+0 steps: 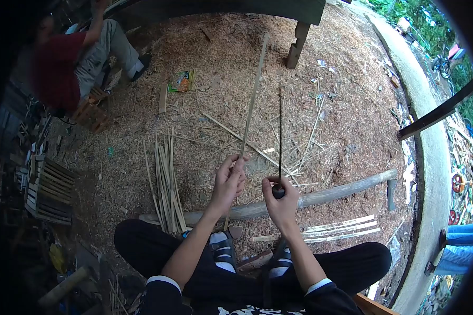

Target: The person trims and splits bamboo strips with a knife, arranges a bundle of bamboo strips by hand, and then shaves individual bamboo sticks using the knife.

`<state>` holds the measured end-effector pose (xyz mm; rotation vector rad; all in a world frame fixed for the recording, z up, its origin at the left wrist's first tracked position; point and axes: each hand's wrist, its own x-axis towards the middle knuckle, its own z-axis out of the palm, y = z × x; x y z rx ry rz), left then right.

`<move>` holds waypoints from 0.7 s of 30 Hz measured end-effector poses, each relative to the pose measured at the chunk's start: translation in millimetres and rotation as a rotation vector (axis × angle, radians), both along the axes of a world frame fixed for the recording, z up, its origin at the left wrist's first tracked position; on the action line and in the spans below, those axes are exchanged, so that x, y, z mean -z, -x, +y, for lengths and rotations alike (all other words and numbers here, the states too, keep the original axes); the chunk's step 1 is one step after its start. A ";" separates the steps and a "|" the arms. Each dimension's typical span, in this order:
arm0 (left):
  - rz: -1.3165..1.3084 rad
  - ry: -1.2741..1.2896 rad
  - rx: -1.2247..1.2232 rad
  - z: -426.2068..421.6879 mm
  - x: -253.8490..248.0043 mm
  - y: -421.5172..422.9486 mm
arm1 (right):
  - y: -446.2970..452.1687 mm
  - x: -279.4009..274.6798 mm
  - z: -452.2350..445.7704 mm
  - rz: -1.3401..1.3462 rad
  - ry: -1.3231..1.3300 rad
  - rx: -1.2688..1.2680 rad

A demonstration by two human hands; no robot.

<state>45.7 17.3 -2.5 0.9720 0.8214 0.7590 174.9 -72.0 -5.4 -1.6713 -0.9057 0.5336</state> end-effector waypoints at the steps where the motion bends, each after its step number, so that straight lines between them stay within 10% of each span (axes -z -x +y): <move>1: 0.001 0.001 0.001 -0.2 0.9 -0.1 | -1.5 -0.6 -0.7 -0.045 0.028 -0.042; 10: 0.013 0.061 0.085 -2.8 8.9 -0.7 | -7.3 8.6 1.0 -0.431 0.087 -0.224; 21: 0.478 -0.658 0.010 -15.4 15.2 -5.0 | -30.4 3.6 8.1 -0.515 0.285 -0.341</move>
